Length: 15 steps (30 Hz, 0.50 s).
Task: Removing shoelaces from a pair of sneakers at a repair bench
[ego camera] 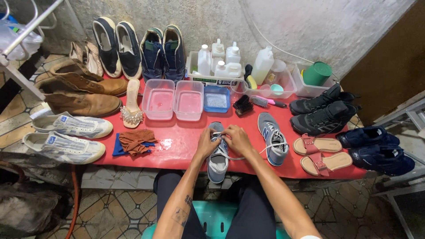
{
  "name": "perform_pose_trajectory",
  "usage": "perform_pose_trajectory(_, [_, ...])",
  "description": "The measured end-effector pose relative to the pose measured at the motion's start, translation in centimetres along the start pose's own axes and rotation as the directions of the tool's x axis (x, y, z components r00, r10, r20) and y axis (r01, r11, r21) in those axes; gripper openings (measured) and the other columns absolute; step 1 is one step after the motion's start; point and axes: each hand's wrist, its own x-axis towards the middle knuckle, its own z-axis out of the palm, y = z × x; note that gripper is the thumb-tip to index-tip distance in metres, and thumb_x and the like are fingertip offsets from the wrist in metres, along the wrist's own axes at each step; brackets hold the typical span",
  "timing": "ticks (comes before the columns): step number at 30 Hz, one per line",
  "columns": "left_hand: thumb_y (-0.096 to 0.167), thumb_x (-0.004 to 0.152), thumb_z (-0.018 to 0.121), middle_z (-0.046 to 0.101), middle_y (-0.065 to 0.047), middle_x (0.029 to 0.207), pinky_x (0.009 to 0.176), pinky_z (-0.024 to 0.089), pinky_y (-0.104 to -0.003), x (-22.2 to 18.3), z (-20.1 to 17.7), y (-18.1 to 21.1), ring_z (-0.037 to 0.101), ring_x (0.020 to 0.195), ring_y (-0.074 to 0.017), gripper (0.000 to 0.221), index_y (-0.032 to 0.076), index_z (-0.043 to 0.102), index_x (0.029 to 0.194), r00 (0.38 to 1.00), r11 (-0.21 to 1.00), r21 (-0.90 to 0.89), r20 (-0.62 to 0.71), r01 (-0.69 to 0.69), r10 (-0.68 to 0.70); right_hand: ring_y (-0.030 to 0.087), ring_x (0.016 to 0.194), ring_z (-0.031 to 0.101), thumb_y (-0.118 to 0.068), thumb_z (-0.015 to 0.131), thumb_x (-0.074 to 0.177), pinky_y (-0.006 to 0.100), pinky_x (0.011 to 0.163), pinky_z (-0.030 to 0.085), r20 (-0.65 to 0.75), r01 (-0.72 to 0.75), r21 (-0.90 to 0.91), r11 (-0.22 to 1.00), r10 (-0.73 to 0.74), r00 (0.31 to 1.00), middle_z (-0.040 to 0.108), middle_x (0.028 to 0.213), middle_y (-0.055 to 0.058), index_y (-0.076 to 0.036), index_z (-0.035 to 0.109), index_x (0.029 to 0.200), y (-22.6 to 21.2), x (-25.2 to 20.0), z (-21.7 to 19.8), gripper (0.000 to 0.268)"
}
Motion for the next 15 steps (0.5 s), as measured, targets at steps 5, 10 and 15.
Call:
perform_pose_trajectory(5, [0.026,0.080,0.077,0.061,-0.019,0.102,0.096,0.047,-0.053,-0.3,0.0,0.3,0.060,0.108,-0.0420,0.041,0.009,0.058,0.112,1.000,1.000,-0.011,0.000,-0.007,0.007,0.026,0.093,0.066,-0.026,0.071,0.090,0.043,0.084,0.053,-0.028,-0.027,-0.105,0.994,0.024,0.999,0.065,0.090,0.001,-0.024,0.075,0.094,0.4,0.2,1.9,0.005])
perform_pose_trajectory(10, [0.026,0.078,0.079,0.062,-0.018,0.099,0.092,0.049,-0.051,-0.4,0.2,-0.2,0.062,0.103,-0.0411,0.040,0.011,0.057,0.109,0.998,0.999,0.003,-0.034,-0.045,0.045,0.028,0.093,0.062,-0.032,0.058,0.099,0.043,0.084,0.050,-0.061,0.018,-0.262,0.965,-0.035,0.998,0.058,0.091,0.005,-0.017,0.061,0.098,1.2,-0.5,3.3,0.014])
perform_pose_trajectory(15, [0.029,0.079,0.079,0.063,-0.016,0.101,0.092,0.050,-0.049,-0.1,0.6,-1.0,0.063,0.105,-0.0390,0.042,0.012,0.057,0.110,0.999,0.999,-0.010,-0.043,-0.030,0.030,0.030,0.093,0.060,-0.014,0.056,0.094,0.048,0.078,0.047,-0.214,-0.106,-0.322,0.941,0.037,0.976,0.057,0.093,0.007,-0.016,0.062,0.099,8.4,-0.7,2.7,0.008])
